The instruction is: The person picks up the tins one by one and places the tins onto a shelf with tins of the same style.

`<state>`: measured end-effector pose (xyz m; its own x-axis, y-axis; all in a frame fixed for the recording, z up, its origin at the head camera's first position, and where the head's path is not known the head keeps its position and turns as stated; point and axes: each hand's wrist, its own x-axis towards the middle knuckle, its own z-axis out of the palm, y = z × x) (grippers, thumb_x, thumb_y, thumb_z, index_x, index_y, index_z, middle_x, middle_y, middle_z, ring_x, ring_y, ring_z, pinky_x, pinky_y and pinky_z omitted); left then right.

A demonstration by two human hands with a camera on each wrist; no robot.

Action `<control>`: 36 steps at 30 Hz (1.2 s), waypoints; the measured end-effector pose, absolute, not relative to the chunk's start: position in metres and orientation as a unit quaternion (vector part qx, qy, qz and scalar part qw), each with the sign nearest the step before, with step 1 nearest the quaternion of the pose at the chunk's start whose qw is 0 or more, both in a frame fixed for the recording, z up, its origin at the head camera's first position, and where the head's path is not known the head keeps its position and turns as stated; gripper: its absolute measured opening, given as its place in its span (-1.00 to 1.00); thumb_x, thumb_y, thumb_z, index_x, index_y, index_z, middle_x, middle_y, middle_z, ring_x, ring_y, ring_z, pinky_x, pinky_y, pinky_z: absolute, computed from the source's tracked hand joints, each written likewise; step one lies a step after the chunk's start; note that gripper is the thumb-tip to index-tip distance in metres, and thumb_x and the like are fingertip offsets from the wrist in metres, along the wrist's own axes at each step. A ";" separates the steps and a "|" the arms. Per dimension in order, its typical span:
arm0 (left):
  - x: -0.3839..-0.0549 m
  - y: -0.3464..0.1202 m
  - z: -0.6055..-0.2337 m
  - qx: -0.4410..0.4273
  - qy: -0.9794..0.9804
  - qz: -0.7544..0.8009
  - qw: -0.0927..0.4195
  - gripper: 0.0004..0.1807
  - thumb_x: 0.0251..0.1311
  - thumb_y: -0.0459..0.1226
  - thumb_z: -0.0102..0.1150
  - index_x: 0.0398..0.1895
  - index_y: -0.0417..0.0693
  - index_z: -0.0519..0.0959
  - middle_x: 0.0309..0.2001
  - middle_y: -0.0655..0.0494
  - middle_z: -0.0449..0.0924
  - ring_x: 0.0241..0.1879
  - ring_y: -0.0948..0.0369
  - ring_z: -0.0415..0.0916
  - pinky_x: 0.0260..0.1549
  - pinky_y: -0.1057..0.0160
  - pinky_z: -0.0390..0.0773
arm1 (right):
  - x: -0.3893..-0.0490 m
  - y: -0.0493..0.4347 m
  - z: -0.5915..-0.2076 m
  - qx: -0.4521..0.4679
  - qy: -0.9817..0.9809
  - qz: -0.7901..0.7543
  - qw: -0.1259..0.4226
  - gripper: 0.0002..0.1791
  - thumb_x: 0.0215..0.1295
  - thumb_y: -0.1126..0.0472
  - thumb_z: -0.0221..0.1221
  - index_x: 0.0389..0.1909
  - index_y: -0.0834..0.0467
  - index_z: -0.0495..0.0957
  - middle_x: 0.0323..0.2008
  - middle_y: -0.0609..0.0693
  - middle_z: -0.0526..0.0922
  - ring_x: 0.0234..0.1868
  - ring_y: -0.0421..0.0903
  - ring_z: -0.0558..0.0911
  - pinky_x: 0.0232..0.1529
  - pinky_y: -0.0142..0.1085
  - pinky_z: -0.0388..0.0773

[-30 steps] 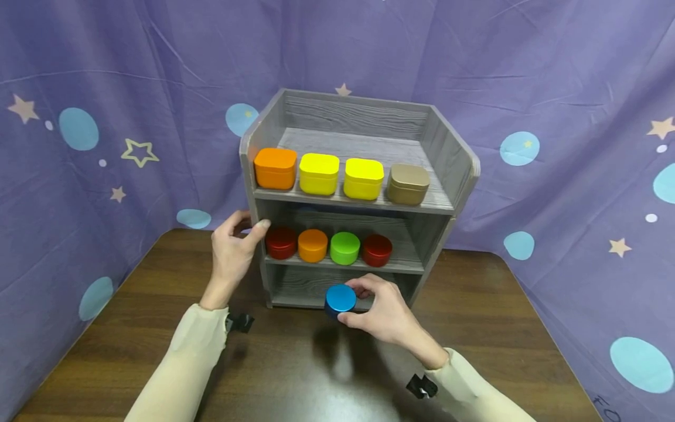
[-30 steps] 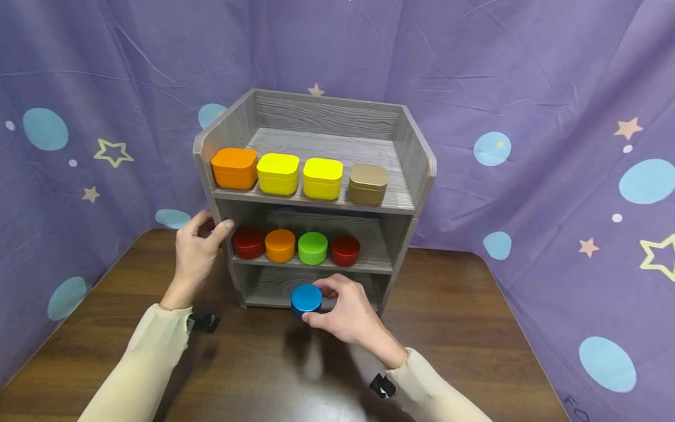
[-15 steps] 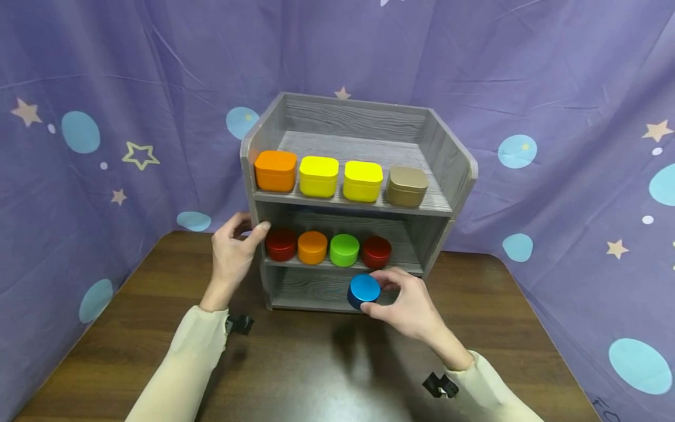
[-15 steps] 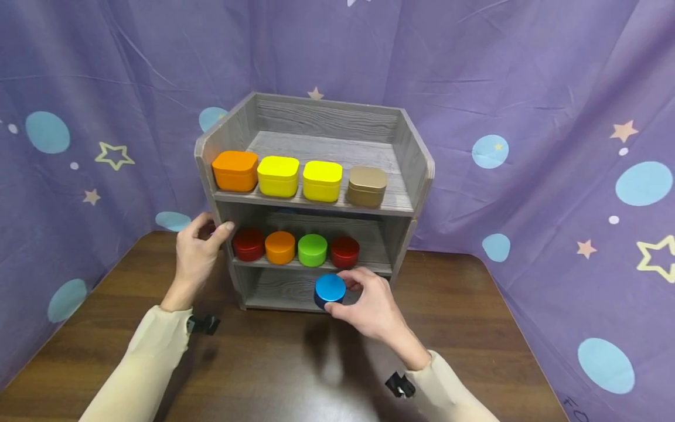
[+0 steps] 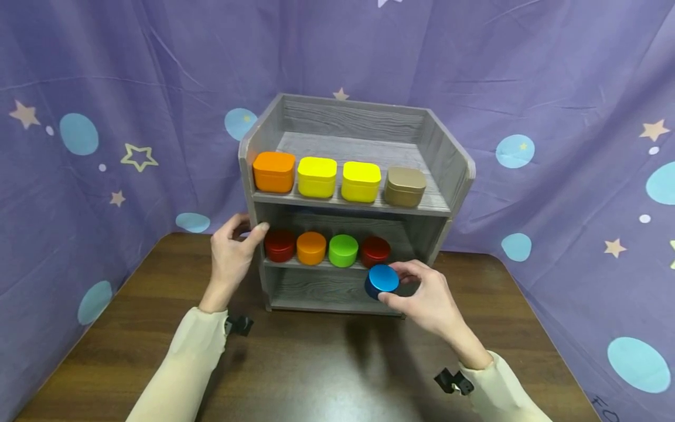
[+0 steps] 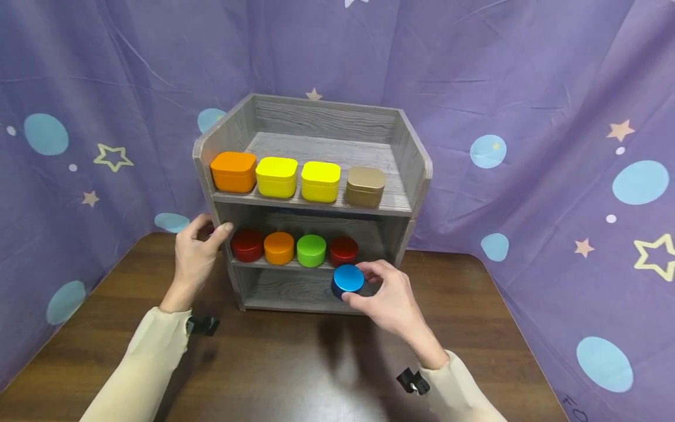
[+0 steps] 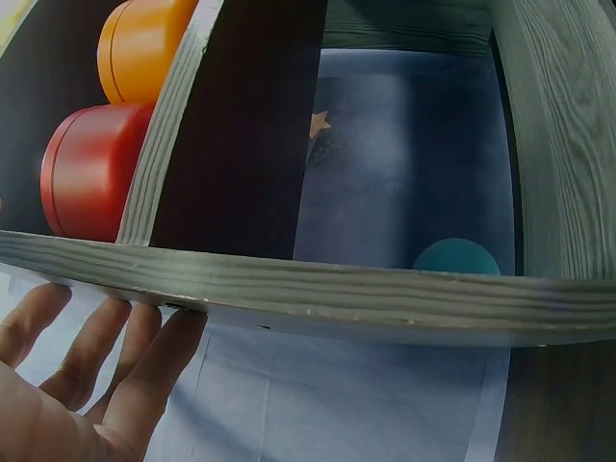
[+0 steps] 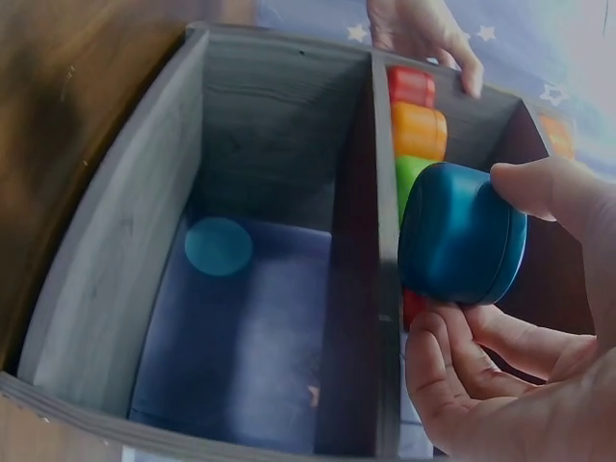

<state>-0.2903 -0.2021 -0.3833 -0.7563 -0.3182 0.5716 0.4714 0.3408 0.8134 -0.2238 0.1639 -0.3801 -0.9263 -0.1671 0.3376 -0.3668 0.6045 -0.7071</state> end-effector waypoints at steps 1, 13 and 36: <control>-0.290 -0.202 -0.383 -0.051 -0.742 -0.572 0.345 -0.73 0.26 -0.31 0.45 -0.13 -0.39 0.72 -0.37 0.81 0.57 -0.25 0.64 0.60 -0.23 0.63 0.54 | -0.224 0.166 -0.379 0.148 -0.887 0.420 0.122 -0.50 0.08 0.15 0.61 0.07 0.16 0.78 -0.03 0.03 0.82 -0.06 0.02 0.76 0.04 -0.20 0.72; -0.290 -0.202 -0.382 -0.053 -0.740 -0.575 0.345 -0.74 0.26 -0.31 0.46 -0.14 -0.38 0.73 -0.37 0.79 0.58 -0.25 0.63 0.61 -0.24 0.61 0.55 | -0.224 0.177 -0.368 0.096 -0.894 0.416 0.140 -0.46 0.12 0.13 0.60 0.13 0.19 0.76 -0.01 0.11 0.80 -0.06 0.03 0.78 0.03 -0.21 0.70; -0.290 -0.203 -0.384 -0.050 -0.745 -0.571 0.340 -0.72 0.26 -0.29 0.45 -0.13 -0.39 0.72 -0.36 0.79 0.57 -0.23 0.63 0.59 -0.24 0.64 0.53 | -0.216 0.159 -0.375 -0.032 -0.874 0.383 0.298 -0.42 0.03 0.10 0.62 0.06 0.29 0.76 -0.13 0.18 0.72 -0.11 0.12 0.72 -0.07 -0.14 0.53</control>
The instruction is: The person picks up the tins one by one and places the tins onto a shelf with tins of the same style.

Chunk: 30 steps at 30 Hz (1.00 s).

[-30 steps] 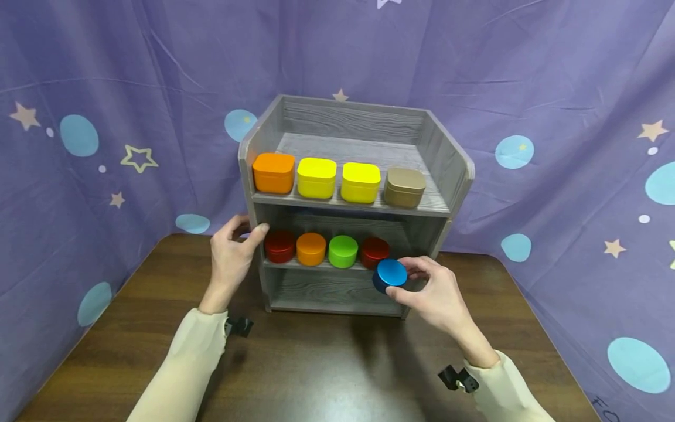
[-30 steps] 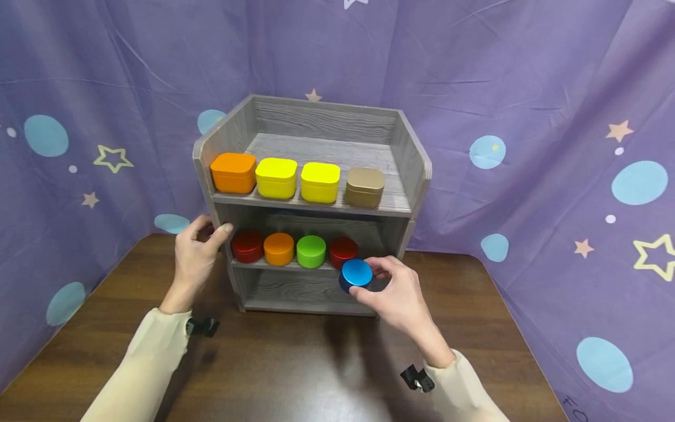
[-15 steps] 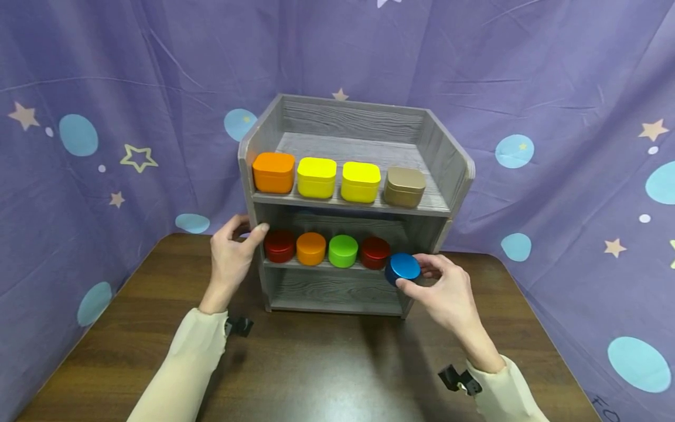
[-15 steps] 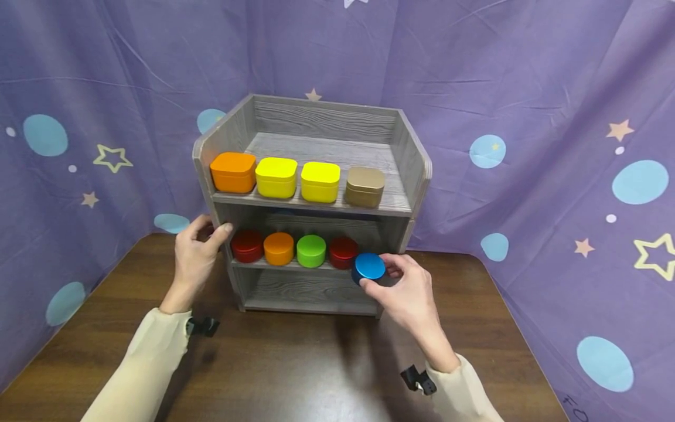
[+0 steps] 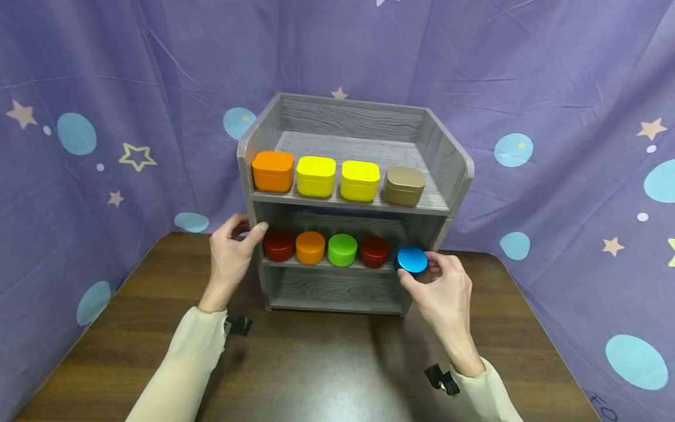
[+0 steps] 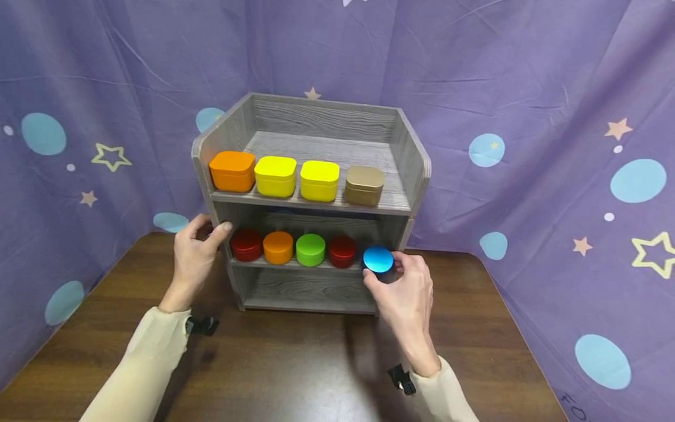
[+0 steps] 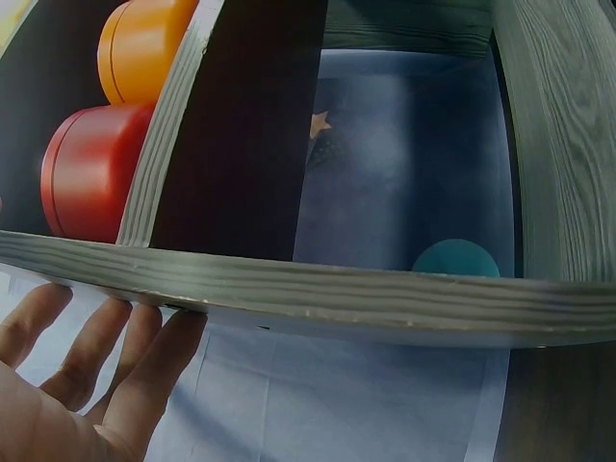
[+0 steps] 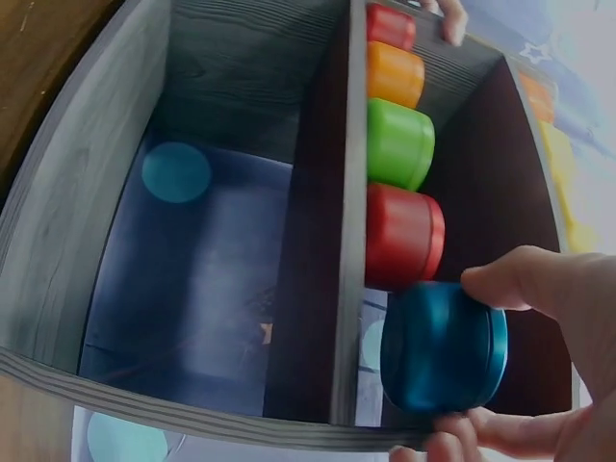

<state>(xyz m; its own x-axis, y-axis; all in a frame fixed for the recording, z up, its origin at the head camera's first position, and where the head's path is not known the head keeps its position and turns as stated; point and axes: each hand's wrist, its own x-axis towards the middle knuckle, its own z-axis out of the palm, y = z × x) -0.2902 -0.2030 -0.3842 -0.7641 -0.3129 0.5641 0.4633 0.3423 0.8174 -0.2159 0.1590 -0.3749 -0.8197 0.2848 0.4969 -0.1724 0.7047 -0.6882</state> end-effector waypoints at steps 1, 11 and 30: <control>-0.290 -0.203 -0.384 -0.051 -0.746 -0.571 0.340 -0.72 0.26 -0.29 0.45 -0.13 -0.38 0.72 -0.36 0.79 0.56 -0.23 0.63 0.59 -0.24 0.64 0.53 | -0.216 0.157 -0.376 -0.036 -0.874 0.378 0.302 -0.42 0.03 0.09 0.62 0.05 0.28 0.76 -0.17 0.16 0.69 -0.14 0.12 0.70 -0.11 -0.13 0.51; -0.289 -0.203 -0.385 -0.050 -0.746 -0.573 0.337 -0.75 0.27 -0.31 0.46 -0.13 -0.36 0.73 -0.36 0.77 0.58 -0.24 0.62 0.60 -0.25 0.64 0.53 | -0.220 0.148 -0.381 -0.060 -0.883 0.369 0.284 -0.41 0.14 -0.01 0.57 0.11 0.27 0.74 -0.62 -0.03 0.47 -0.52 -0.07 0.48 -0.49 -0.25 0.31; -0.289 -0.202 -0.384 -0.054 -0.741 -0.575 0.344 -0.75 0.26 -0.31 0.45 -0.13 -0.37 0.73 -0.37 0.77 0.59 -0.25 0.61 0.60 -0.26 0.63 0.54 | -0.228 0.138 -0.391 -0.057 -0.864 0.404 0.293 -0.35 0.23 0.04 0.52 0.21 0.38 0.65 -0.73 0.00 0.55 -0.65 -0.17 0.51 -0.45 -0.28 0.43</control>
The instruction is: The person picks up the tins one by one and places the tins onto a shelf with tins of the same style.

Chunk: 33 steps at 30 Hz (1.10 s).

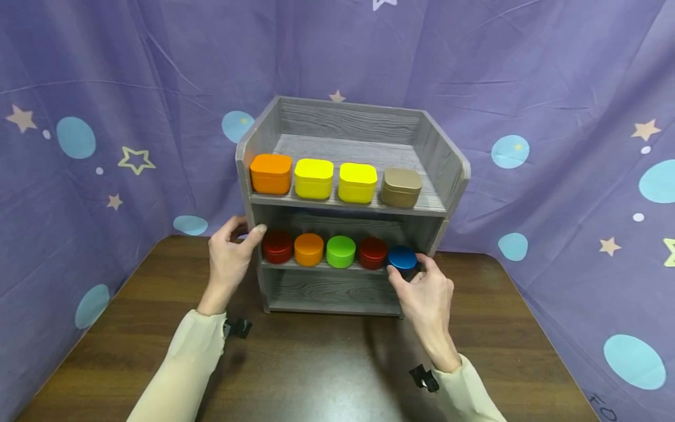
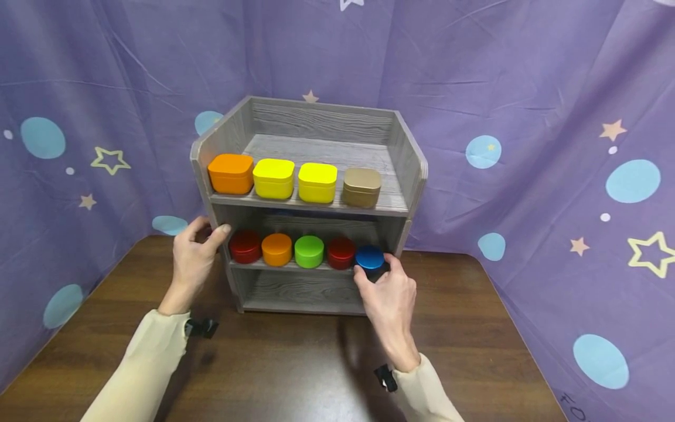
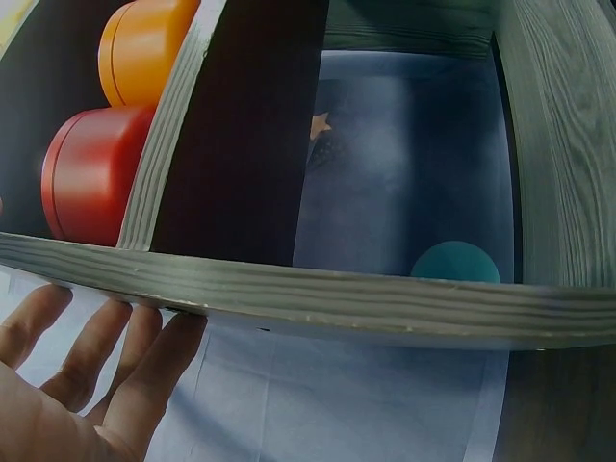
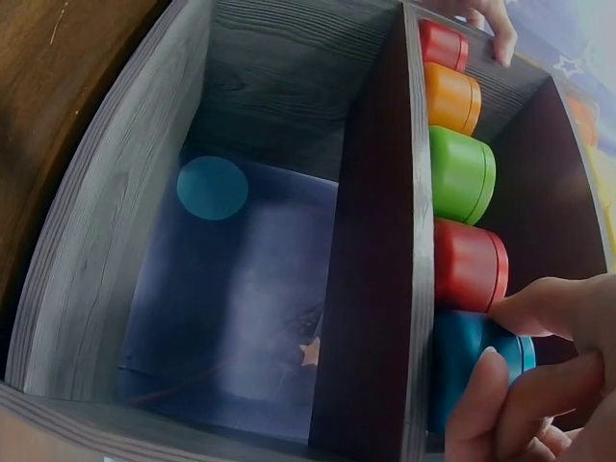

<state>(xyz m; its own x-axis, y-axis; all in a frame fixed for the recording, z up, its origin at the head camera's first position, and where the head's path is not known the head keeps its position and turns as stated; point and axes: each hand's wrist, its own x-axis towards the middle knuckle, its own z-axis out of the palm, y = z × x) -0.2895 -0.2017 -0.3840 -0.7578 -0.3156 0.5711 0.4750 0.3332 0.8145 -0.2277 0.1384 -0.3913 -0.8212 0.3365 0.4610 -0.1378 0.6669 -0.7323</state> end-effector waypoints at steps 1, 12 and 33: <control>-0.289 -0.202 -0.384 -0.053 -0.741 -0.575 0.344 -0.74 0.26 -0.31 0.45 -0.13 -0.37 0.73 -0.37 0.77 0.59 -0.25 0.61 0.60 -0.26 0.63 0.53 | -0.228 0.138 -0.392 -0.057 -0.863 0.402 0.301 -0.35 0.23 0.04 0.52 0.21 0.38 0.66 -0.73 0.00 0.55 -0.64 -0.15 0.52 -0.43 -0.25 0.46; -0.290 -0.202 -0.385 -0.049 -0.741 -0.577 0.339 -0.75 0.27 -0.30 0.46 -0.14 -0.36 0.74 -0.37 0.75 0.59 -0.24 0.60 0.61 -0.26 0.63 0.54 | -0.234 0.133 -0.398 -0.067 -0.853 0.391 0.339 -0.36 0.22 0.01 0.52 0.17 0.39 0.68 -0.71 0.05 0.59 -0.64 -0.09 0.57 -0.43 -0.21 0.46; -0.290 -0.203 -0.384 -0.043 -0.749 -0.568 0.338 -0.71 0.27 -0.27 0.45 -0.12 -0.38 0.72 -0.37 0.81 0.56 -0.24 0.64 0.59 -0.24 0.62 0.53 | -0.242 0.122 -0.403 -0.095 -0.835 0.409 0.355 -0.32 0.27 0.00 0.48 0.29 0.34 0.64 -0.68 0.10 0.65 -0.47 0.17 0.76 -0.18 0.15 0.66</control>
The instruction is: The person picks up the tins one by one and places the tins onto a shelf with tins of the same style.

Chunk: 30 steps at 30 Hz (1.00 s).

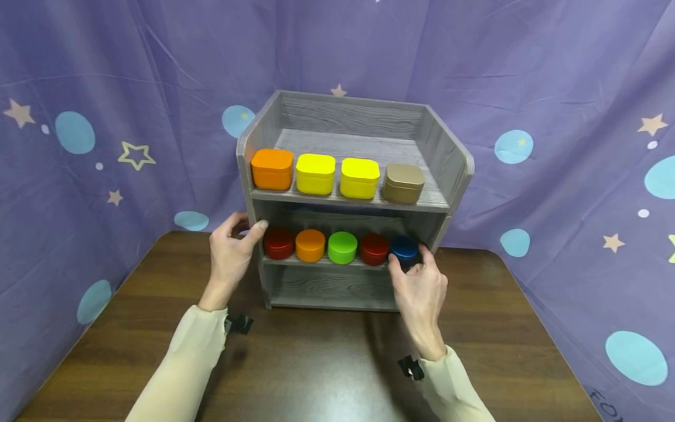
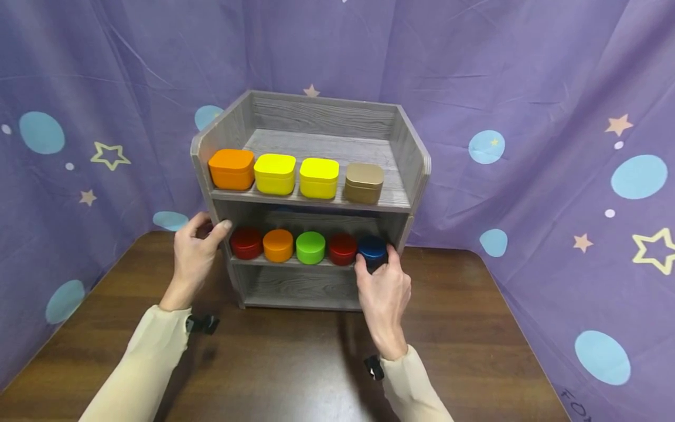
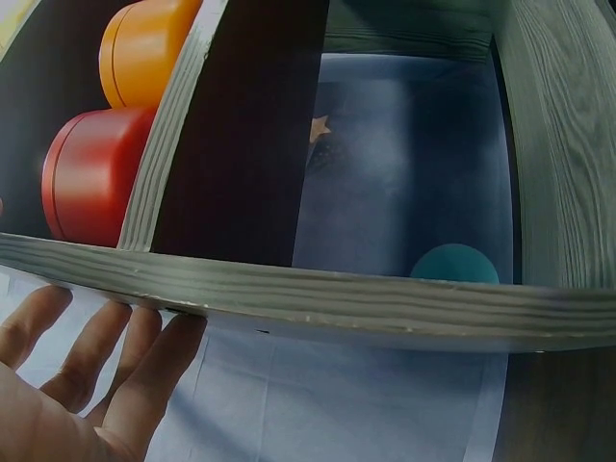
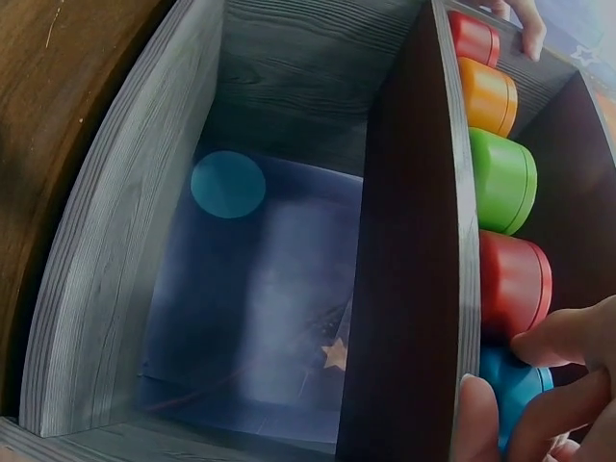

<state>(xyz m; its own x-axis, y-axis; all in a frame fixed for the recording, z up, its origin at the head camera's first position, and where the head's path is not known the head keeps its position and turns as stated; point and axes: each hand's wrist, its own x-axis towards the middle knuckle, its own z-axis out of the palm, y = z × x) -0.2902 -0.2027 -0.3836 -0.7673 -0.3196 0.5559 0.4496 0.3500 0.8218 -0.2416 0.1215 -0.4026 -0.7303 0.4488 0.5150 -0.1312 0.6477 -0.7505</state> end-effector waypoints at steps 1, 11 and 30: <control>-0.290 -0.203 -0.383 -0.045 -0.748 -0.568 0.339 -0.71 0.27 -0.28 0.45 -0.11 -0.38 0.72 -0.37 0.82 0.56 -0.24 0.65 0.59 -0.24 0.62 0.53 | -0.242 0.121 -0.402 -0.095 -0.835 0.409 0.356 -0.32 0.27 0.00 0.48 0.29 0.34 0.64 -0.68 0.11 0.66 -0.47 0.17 0.76 -0.19 0.15 0.66; -0.290 -0.203 -0.383 -0.052 -0.747 -0.569 0.340 -0.73 0.27 -0.31 0.45 -0.12 -0.38 0.72 -0.37 0.82 0.57 -0.24 0.64 0.59 -0.24 0.64 0.52 | -0.243 0.117 -0.406 -0.100 -0.828 0.408 0.371 -0.32 0.29 -0.01 0.47 0.31 0.30 0.63 -0.65 0.12 0.71 -0.39 0.22 0.82 -0.19 0.19 0.66; -0.289 -0.202 -0.382 -0.046 -0.747 -0.572 0.337 -0.73 0.28 -0.29 0.45 -0.15 -0.38 0.72 -0.37 0.77 0.58 -0.25 0.60 0.59 -0.26 0.58 0.53 | -0.239 0.116 -0.418 -0.059 -0.813 0.386 0.432 -0.30 0.30 0.10 0.48 0.38 0.33 0.57 -0.67 0.05 0.70 -0.60 0.08 0.72 -0.38 0.09 0.59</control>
<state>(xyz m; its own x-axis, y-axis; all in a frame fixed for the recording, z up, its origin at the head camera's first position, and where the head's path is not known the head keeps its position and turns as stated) -0.2886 -0.2023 -0.3821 -0.7692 -0.3156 0.5557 0.4544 0.3413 0.8228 -0.2387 0.1156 -0.4184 -0.6197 0.4302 0.6564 -0.2372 0.6946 -0.6792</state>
